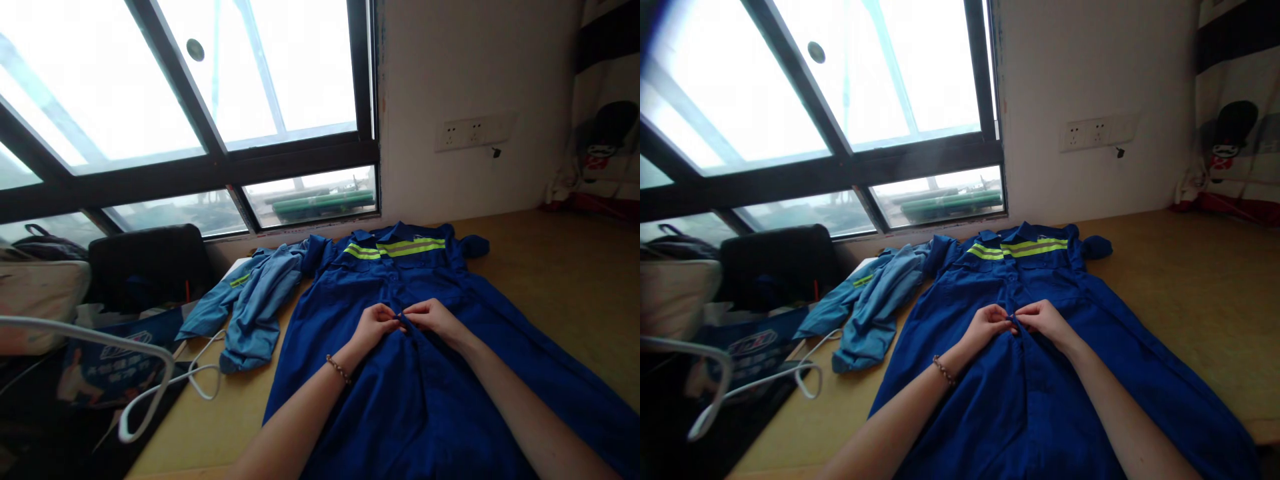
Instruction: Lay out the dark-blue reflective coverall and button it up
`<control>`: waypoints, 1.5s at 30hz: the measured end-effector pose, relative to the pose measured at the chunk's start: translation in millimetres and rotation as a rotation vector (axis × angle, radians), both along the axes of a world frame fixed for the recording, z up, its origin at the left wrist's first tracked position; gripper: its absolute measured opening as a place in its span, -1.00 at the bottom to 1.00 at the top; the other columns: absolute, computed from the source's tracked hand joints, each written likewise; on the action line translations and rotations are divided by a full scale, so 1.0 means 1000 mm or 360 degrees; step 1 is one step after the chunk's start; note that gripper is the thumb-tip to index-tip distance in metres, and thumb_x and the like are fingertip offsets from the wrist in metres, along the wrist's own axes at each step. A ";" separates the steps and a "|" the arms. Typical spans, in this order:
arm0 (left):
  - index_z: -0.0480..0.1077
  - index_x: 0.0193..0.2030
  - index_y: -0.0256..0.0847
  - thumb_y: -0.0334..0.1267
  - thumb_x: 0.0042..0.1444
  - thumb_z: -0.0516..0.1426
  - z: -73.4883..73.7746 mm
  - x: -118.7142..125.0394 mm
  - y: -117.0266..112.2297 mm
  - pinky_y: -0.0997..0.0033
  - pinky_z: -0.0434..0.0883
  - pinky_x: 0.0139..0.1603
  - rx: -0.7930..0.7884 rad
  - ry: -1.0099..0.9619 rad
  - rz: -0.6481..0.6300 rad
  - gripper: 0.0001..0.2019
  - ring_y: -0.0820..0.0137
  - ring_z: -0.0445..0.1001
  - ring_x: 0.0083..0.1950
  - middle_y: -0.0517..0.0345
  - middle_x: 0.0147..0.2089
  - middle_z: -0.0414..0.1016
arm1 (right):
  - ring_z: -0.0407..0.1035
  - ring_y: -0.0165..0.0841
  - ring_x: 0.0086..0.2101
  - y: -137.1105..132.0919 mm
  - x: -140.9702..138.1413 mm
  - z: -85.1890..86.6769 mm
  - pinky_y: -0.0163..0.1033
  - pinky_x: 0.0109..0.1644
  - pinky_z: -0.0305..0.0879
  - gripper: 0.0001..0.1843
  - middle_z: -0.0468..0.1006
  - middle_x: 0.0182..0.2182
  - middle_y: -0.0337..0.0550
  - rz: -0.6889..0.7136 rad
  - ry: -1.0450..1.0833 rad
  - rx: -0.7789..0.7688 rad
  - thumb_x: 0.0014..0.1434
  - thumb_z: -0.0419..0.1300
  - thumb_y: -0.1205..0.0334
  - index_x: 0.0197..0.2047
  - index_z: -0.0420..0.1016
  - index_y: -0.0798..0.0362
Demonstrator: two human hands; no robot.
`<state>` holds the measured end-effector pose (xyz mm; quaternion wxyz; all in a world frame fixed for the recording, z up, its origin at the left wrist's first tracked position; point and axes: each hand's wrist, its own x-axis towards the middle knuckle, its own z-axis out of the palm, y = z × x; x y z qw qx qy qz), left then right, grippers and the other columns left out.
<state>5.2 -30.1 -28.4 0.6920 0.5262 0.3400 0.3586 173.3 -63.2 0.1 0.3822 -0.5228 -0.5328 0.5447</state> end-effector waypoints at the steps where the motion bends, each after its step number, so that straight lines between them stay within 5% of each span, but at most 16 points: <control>1: 0.26 -0.43 -0.29 -0.16 -0.37 0.31 0.001 0.000 -0.001 0.52 0.31 -0.46 -0.0002 0.0000 0.0004 -0.60 0.37 0.48 -0.46 0.15 -0.53 0.46 | 0.35 -0.41 -0.53 0.000 -0.001 0.000 -0.38 -0.51 0.17 -0.63 0.53 -0.52 -0.10 0.0008 -0.0019 0.0029 -0.13 0.22 0.08 -0.31 0.53 0.19; 16: 0.31 -0.47 -0.25 -0.35 -0.19 0.17 -0.006 0.001 -0.002 0.53 0.30 -0.50 0.0305 0.0265 0.0121 -0.89 0.43 0.44 -0.48 0.19 -0.54 0.44 | 0.36 -0.37 -0.49 0.000 -0.006 -0.001 -0.34 -0.41 0.20 -0.83 0.51 -0.56 -0.20 -0.0099 -0.0607 0.0558 -0.13 0.20 0.16 -0.50 0.52 0.08; 21: 0.27 -0.44 -0.25 -0.20 -0.07 0.11 0.002 0.002 -0.005 0.55 0.24 -0.53 0.0196 0.0224 0.0075 -0.84 0.45 0.41 -0.52 0.21 -0.58 0.40 | 0.29 -0.43 -0.52 -0.002 -0.009 -0.004 -0.37 -0.45 0.15 -0.88 0.46 -0.56 -0.24 -0.0108 -0.0737 0.0771 -0.08 0.16 0.21 -0.50 0.46 0.08; 26: 0.25 -0.51 -0.26 -0.18 -0.13 0.17 -0.002 0.004 -0.006 0.57 0.19 -0.56 0.0401 0.0367 0.0228 -0.79 0.52 0.31 -0.58 0.27 -0.63 0.32 | 0.25 -0.46 -0.53 -0.002 -0.012 -0.006 -0.38 -0.47 0.12 -0.91 0.40 -0.59 -0.28 -0.0042 -0.0755 0.0811 -0.06 0.13 0.24 -0.50 0.39 0.08; 31: 0.22 -0.54 -0.25 -0.29 -0.13 0.14 -0.008 0.006 -0.003 0.57 0.21 -0.54 0.0282 0.0304 0.0303 -0.86 0.53 0.30 -0.57 0.27 -0.63 0.31 | 0.24 -0.47 -0.54 -0.003 -0.012 -0.005 -0.39 -0.48 0.12 -0.92 0.37 -0.59 -0.30 -0.0005 -0.0719 0.0758 -0.07 0.13 0.25 -0.48 0.34 0.08; 45: 0.18 -0.47 -0.26 -0.18 -0.15 0.19 -0.010 0.004 -0.002 0.59 0.12 -0.54 0.0308 0.0030 0.0212 -0.73 0.59 0.21 -0.57 0.32 -0.59 0.23 | 0.17 -0.48 -0.56 -0.007 -0.012 -0.003 -0.37 -0.49 0.01 -0.73 0.30 -0.62 -0.31 0.0121 -0.0949 0.0866 0.08 0.04 0.08 -0.54 0.22 0.08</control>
